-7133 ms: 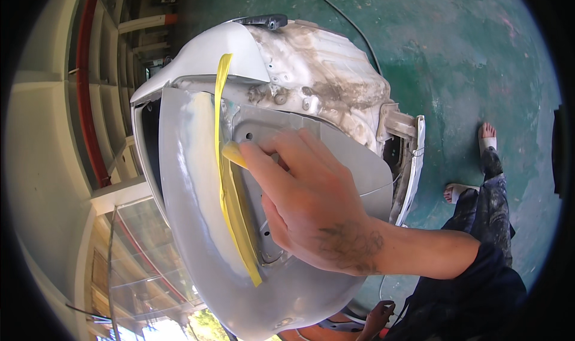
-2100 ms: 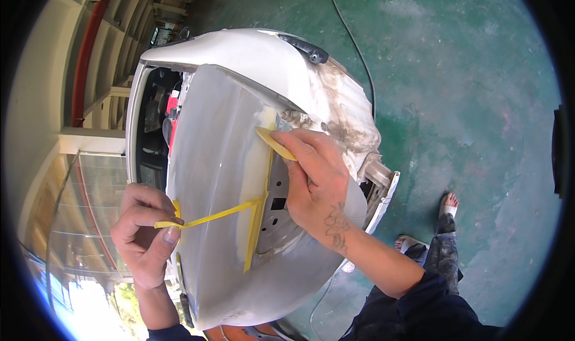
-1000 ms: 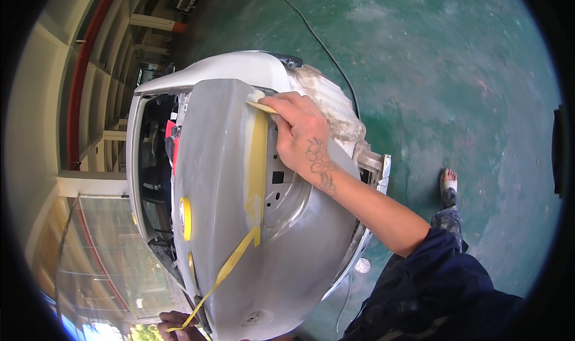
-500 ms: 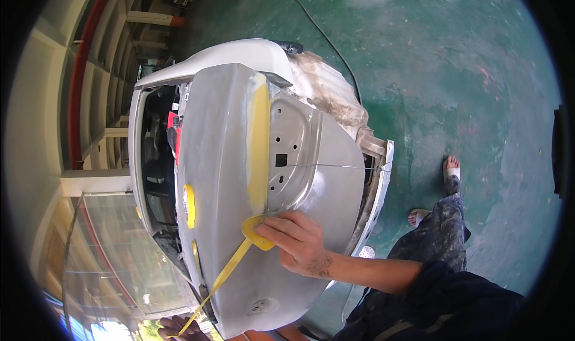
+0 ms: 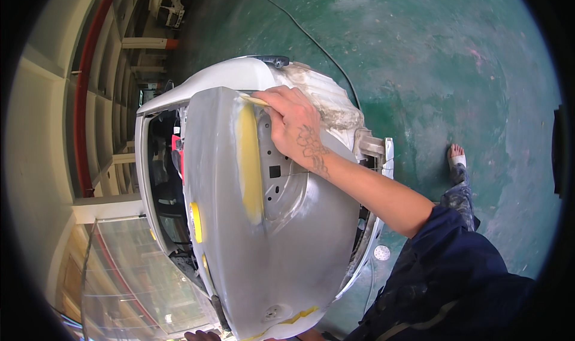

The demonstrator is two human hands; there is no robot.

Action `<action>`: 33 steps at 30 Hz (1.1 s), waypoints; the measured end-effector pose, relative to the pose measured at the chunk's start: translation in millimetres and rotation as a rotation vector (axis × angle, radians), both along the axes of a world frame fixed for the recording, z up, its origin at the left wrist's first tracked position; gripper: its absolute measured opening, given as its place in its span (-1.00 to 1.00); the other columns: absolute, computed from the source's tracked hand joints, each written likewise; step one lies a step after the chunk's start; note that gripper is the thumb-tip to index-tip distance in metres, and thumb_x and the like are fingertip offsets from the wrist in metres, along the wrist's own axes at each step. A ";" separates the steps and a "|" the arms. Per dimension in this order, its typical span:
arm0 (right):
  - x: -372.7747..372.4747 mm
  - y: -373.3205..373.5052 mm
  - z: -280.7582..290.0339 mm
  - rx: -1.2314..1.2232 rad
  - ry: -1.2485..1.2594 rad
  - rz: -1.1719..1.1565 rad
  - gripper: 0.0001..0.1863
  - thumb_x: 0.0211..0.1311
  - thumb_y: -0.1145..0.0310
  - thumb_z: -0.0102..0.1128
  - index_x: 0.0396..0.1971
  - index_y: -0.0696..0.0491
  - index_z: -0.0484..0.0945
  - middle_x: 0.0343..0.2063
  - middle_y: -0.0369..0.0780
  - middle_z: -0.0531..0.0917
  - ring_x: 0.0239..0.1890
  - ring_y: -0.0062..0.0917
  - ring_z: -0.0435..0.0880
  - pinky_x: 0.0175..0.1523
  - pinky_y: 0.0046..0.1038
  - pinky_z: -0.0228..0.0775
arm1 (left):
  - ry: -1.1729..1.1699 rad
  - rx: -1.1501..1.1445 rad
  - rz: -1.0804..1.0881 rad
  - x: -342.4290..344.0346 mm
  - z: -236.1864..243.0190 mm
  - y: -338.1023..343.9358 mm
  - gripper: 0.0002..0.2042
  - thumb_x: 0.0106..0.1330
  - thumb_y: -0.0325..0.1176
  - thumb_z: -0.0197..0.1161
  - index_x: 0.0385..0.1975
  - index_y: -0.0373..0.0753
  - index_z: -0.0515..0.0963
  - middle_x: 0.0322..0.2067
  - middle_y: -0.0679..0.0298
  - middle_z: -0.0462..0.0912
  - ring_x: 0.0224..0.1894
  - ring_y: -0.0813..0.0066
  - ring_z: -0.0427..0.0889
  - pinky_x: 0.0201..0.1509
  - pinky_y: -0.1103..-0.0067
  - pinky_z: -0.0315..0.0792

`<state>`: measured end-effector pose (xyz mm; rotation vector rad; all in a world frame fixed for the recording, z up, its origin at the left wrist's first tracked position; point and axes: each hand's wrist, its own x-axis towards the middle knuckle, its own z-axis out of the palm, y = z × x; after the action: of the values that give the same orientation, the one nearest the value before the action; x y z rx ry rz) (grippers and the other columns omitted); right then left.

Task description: The person applies yellow body filler to a car hood using a putty knife, spreading it over a taped-off section. They then use a yellow sponge to smooth and blend the filler along the edges.

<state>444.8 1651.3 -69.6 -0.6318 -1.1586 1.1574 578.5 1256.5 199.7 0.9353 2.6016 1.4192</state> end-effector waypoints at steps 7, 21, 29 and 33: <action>3.2 -12.3 7.2 0.111 -0.052 0.017 -0.63 -0.01 0.66 0.17 -0.18 -0.02 0.67 -0.25 -0.30 0.67 -0.20 -0.30 0.59 -0.18 -0.29 0.51 | -0.079 0.206 0.119 -4.2 -16.3 -9.2 -0.85 0.51 -0.25 -0.14 -0.35 -0.01 0.33 -0.32 0.34 0.29 -0.27 0.38 0.28 -0.19 0.38 0.21; 79.4 -182.5 -1.7 0.141 0.069 0.286 -0.45 -0.14 0.69 0.26 -0.01 0.05 0.65 -0.10 -0.28 0.70 -0.20 -0.30 0.62 -0.18 -0.28 0.51 | -0.036 -0.020 0.054 -14.9 -7.2 -4.5 -0.84 0.49 -0.26 -0.08 -0.38 -0.04 0.35 -0.32 0.33 0.32 -0.27 0.37 0.29 -0.13 0.34 0.23; 54.1 -48.9 -4.8 -0.087 -0.125 0.101 -0.66 0.12 0.67 0.13 -0.09 0.14 0.65 -0.22 -0.08 0.64 -0.18 -0.11 0.61 -0.10 -0.20 0.47 | -0.156 0.119 -0.157 -5.5 -23.2 19.4 -0.91 0.44 -0.36 0.18 -0.13 -0.06 0.57 -0.15 0.27 0.56 -0.16 0.30 0.44 -0.03 0.33 0.37; 31.1 -11.1 1.5 -0.019 -0.248 0.164 -0.73 0.12 0.58 0.13 -0.17 0.15 0.66 -0.26 -0.03 0.63 -0.17 -0.08 0.62 -0.06 -0.15 0.47 | -0.192 0.186 -0.091 -3.4 -28.7 14.0 -0.89 0.38 -0.44 0.28 -0.16 -0.11 0.56 -0.24 0.25 0.52 -0.20 0.31 0.43 -0.07 0.36 0.39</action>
<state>475.8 1640.2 -68.1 -0.7199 -1.4322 1.2548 575.1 1270.5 170.9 0.8737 2.2935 1.6584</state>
